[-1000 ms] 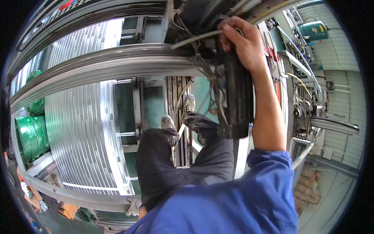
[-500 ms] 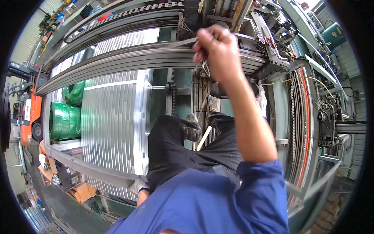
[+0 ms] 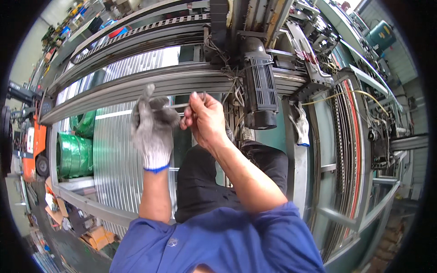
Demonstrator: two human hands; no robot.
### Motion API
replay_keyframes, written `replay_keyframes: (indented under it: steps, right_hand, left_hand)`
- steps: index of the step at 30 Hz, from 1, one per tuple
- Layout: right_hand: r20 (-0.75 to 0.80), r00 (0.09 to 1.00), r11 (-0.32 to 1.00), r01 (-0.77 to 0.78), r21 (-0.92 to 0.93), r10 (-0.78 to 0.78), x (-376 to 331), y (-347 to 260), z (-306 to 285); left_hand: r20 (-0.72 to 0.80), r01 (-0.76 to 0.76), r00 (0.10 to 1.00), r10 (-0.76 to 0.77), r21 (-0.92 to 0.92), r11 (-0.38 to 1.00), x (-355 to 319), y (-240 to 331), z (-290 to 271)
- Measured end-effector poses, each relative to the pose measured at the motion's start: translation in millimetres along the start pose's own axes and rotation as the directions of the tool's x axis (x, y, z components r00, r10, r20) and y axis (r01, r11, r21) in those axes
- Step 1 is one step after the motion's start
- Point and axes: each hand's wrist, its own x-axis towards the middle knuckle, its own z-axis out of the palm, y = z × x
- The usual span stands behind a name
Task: Adjusting or repairing parts of an industrial machine using a hex key.
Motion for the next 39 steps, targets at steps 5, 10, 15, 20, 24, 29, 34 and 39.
replay_keyframes:
  steps: [5,10,15,20,24,29,34,39]
  right_hand:
    - [-0.154,0.937,0.949,0.316,0.001,-0.313,88,11,6]
    - [-0.388,0.816,0.892,0.452,-0.035,-0.428,139,-1,-4]
    - [-0.457,0.740,0.861,0.489,-0.139,-0.494,158,-2,-14]
    - [-0.150,0.857,0.752,0.333,-0.569,-0.493,93,55,-23]
    - [0.104,0.968,0.544,0.214,-0.811,-0.227,7,50,-81]
    - [0.007,0.987,0.206,0.040,-0.978,-0.159,-72,5,-169]
    - [-0.255,0.893,0.148,-0.214,-0.966,-0.372,-120,-28,-238]
    - [-0.263,0.867,0.220,-0.183,-0.958,-0.423,-117,-29,-259]
  left_hand:
    - [-0.160,0.110,0.979,-0.128,-0.121,0.987,96,-58,-32]
    - [0.063,-0.032,0.998,-0.024,0.751,0.660,156,-46,-25]
    - [0.478,-0.565,0.807,-0.346,0.794,-0.223,188,-57,-1]
    - [0.608,-0.694,0.680,-0.410,0.714,-0.092,234,-102,-10]
    - [0.536,-0.642,0.722,-0.437,0.755,-0.134,238,-122,2]
    - [0.592,-0.650,0.738,-0.324,0.753,-0.105,231,-126,-14]
    - [0.677,-0.701,0.707,-0.205,0.709,-0.076,222,-128,-19]
    - [0.718,-0.717,0.676,-0.165,0.693,0.077,226,-135,-27]
